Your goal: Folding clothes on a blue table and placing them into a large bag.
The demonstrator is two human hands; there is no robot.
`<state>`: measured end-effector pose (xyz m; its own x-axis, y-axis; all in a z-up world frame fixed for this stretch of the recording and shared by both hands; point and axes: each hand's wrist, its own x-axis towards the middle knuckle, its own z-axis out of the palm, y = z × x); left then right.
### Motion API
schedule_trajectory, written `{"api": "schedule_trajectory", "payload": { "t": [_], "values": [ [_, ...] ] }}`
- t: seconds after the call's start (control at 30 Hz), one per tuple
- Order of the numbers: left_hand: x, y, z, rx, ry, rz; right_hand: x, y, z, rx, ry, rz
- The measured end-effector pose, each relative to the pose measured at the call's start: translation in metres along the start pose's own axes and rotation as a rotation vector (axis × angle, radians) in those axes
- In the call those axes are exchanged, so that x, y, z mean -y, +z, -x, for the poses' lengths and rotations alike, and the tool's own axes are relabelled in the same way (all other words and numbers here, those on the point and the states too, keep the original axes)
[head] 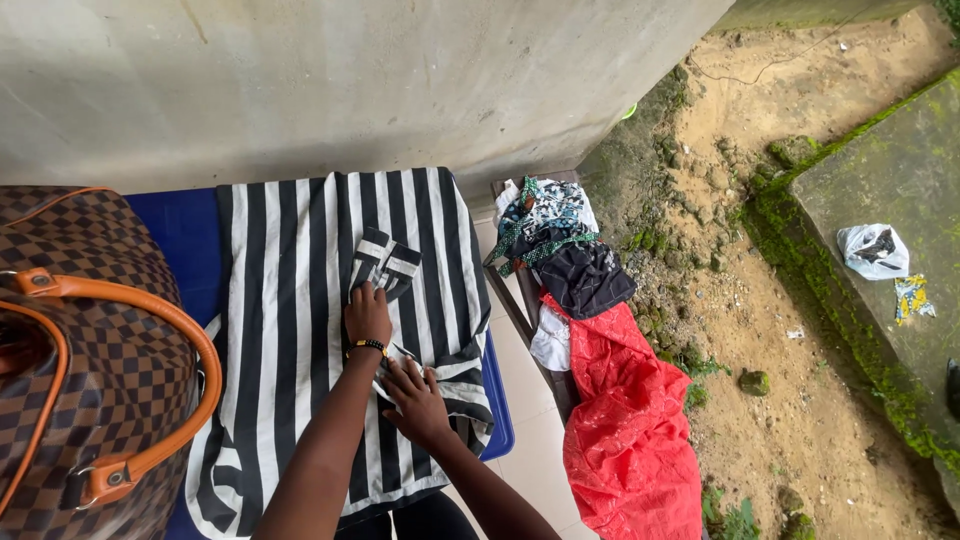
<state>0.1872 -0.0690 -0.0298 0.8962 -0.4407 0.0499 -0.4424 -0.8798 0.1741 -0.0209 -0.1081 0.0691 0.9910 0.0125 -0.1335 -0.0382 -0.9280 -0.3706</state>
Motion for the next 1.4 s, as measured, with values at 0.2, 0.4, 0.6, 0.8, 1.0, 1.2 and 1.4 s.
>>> {"api": "schedule_trajectory", "payload": {
  "t": [0.2,0.4,0.6,0.8,1.0,1.2,1.4],
  "values": [
    [0.029,-0.05,-0.025,-0.116,-0.552,0.937,-0.003,0.002,0.006,-0.017,0.025,0.215],
    [0.123,0.02,-0.002,-0.43,-0.629,2.192,-0.019,-0.009,0.007,0.009,0.044,0.239],
    [0.151,-0.005,0.008,-0.397,-0.998,1.97,-0.054,-0.001,0.034,-0.013,0.167,0.163],
    [0.156,-0.039,0.018,-0.41,-1.116,2.032,-0.069,-0.032,0.071,-0.155,0.272,0.097],
    [0.159,-0.01,0.032,-0.192,-1.204,2.136,-0.088,-0.022,0.098,-0.275,0.316,0.061],
    [0.166,-0.032,0.033,-0.169,-0.98,2.219,-0.084,-0.043,0.104,-0.332,0.264,0.111],
    [0.171,-0.047,0.035,-0.132,-1.074,1.735,-0.081,-0.055,0.101,-0.162,0.295,-0.05]
  ]
}}
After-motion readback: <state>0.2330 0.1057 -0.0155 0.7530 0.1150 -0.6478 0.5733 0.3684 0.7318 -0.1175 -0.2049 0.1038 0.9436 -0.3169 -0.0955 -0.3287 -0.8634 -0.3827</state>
